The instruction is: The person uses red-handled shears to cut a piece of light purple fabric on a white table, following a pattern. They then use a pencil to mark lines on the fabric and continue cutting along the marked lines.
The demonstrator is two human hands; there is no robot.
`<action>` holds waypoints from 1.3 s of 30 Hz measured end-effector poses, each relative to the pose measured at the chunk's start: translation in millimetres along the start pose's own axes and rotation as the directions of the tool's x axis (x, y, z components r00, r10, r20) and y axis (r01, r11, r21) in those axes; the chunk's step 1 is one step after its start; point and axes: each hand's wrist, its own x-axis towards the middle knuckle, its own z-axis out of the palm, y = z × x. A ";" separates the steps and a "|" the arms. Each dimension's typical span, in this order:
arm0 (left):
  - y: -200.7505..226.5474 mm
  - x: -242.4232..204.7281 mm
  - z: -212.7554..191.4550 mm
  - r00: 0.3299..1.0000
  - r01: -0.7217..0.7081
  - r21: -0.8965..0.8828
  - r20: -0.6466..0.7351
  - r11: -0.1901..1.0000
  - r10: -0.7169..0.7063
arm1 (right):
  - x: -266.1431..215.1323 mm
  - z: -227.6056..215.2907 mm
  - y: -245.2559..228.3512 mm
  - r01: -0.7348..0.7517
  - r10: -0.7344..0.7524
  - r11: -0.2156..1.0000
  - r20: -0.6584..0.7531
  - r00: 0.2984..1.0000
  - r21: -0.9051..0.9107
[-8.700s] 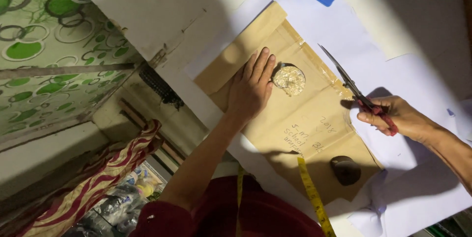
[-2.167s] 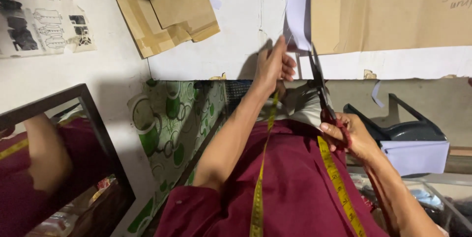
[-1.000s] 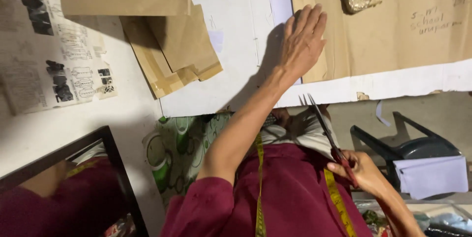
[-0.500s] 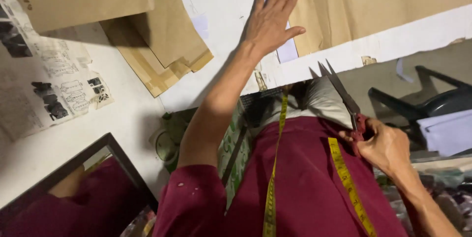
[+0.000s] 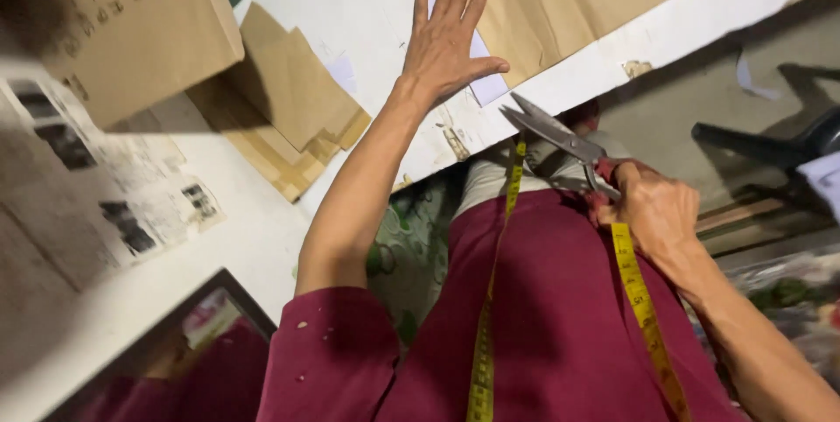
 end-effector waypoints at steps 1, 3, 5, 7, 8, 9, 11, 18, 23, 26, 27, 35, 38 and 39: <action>-2.2 -0.4 3.5 1.000 -0.021 0.012 0.003 1.000 0.021 | -1.8 2.0 -8.8 -0.023 0.023 1.000 -0.006 1.000 0.008; -6.1 2.0 9.5 0.999 -0.036 0.056 0.007 0.998 0.035 | -6.3 5.5 -28.1 -0.132 0.129 0.991 -0.082 0.988 -0.026; -6.6 3.4 17.4 0.999 -0.054 0.087 0.011 0.995 0.053 | -16.3 7.1 -47.6 -0.208 0.206 0.978 -0.072 0.976 -0.027; -13.3 10.8 19.0 0.999 -0.052 0.123 -0.007 0.991 0.053 | -9.3 7.5 -60.9 -0.265 0.261 0.964 -0.082 0.962 -0.031; -13.4 9.6 23.4 0.999 -0.050 0.113 -0.008 0.992 0.051 | -12.0 6.4 -68.4 -0.294 0.291 0.956 -0.090 0.952 -0.018; -12.6 8.3 27.9 0.999 -0.048 0.104 -0.009 0.993 0.049 | -15.0 5.3 -75.2 -0.323 0.321 0.947 -0.098 0.942 -0.004; -10.2 4.3 20.4 0.998 -0.057 0.074 0.000 0.996 0.057 | -16.1 10.6 -84.9 -0.342 0.341 0.940 -0.055 0.938 -0.011; -8.9 10.5 25.8 0.999 -0.041 0.127 0.014 0.991 0.040 | -18.7 31.1 -84.9 -0.285 0.264 0.930 -0.118 0.957 -0.233; -4.5 11.9 22.3 0.998 -0.051 0.113 0.041 0.992 0.047 | -30.1 36.0 -85.9 -0.348 0.314 0.916 -0.180 0.932 -0.201; -12.2 16.7 41.6 0.988 -0.136 0.139 -0.060 0.981 0.146 | -34.2 37.3 -87.2 -0.378 0.341 0.904 -0.199 0.919 -0.199; -17.7 17.9 53.2 0.953 -0.217 0.161 -0.177 0.963 0.244 | -35.6 37.8 -88.5 -0.385 0.350 0.903 -0.197 0.916 -0.190; 22.6 -23.4 24.5 0.653 -0.641 0.159 -0.400 0.751 0.643 | -48.2 38.9 -96.0 -0.404 0.376 0.910 -0.227 0.898 -0.091; 33.0 -29.0 26.5 0.618 -0.596 0.311 -0.411 0.740 0.670 | -49.7 39.1 -96.7 -0.415 0.386 0.906 -0.233 0.893 -0.088; 38.1 -28.5 26.1 0.548 -0.575 0.373 -0.485 0.728 0.681 | -48.7 39.2 -95.9 -0.419 0.387 0.903 -0.242 0.890 -0.095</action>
